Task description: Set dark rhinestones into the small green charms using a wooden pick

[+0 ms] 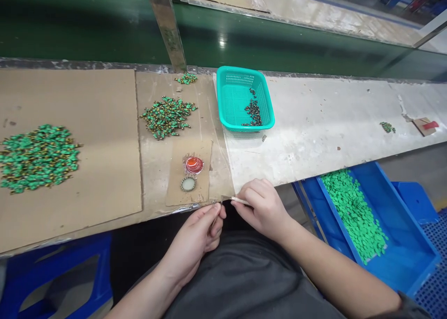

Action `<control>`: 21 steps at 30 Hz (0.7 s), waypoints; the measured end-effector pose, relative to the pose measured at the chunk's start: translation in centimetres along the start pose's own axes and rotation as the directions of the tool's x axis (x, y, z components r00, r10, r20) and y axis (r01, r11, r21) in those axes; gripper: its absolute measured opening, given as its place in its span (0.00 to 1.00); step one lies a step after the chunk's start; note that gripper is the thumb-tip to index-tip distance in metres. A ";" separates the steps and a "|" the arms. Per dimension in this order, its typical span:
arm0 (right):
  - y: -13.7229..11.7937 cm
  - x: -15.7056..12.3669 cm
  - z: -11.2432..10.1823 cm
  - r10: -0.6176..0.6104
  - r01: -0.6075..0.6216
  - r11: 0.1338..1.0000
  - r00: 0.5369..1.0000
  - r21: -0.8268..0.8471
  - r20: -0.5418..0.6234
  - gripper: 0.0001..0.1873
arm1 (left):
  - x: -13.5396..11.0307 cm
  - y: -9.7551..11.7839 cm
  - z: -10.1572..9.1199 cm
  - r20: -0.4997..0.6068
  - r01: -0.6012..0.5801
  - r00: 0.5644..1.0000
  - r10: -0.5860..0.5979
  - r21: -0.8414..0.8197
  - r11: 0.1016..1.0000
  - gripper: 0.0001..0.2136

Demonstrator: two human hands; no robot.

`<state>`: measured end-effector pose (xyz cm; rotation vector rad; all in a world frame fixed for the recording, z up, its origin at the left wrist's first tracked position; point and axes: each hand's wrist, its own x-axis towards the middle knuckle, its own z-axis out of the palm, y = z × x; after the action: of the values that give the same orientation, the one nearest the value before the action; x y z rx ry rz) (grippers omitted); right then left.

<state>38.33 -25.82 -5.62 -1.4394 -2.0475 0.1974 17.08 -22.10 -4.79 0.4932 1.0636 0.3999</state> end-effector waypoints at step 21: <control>-0.1 0.1 -0.1 0.036 -0.037 0.999 0.999 0.028 0.014 0.14 | 0.0 0.0 0.1 0.012 -0.011 1.000 0.011 -0.008 1.000 0.23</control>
<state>38.31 -25.74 -5.44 -1.4625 -2.0224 0.2516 17.15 -22.09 -4.72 0.4944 1.0476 0.4106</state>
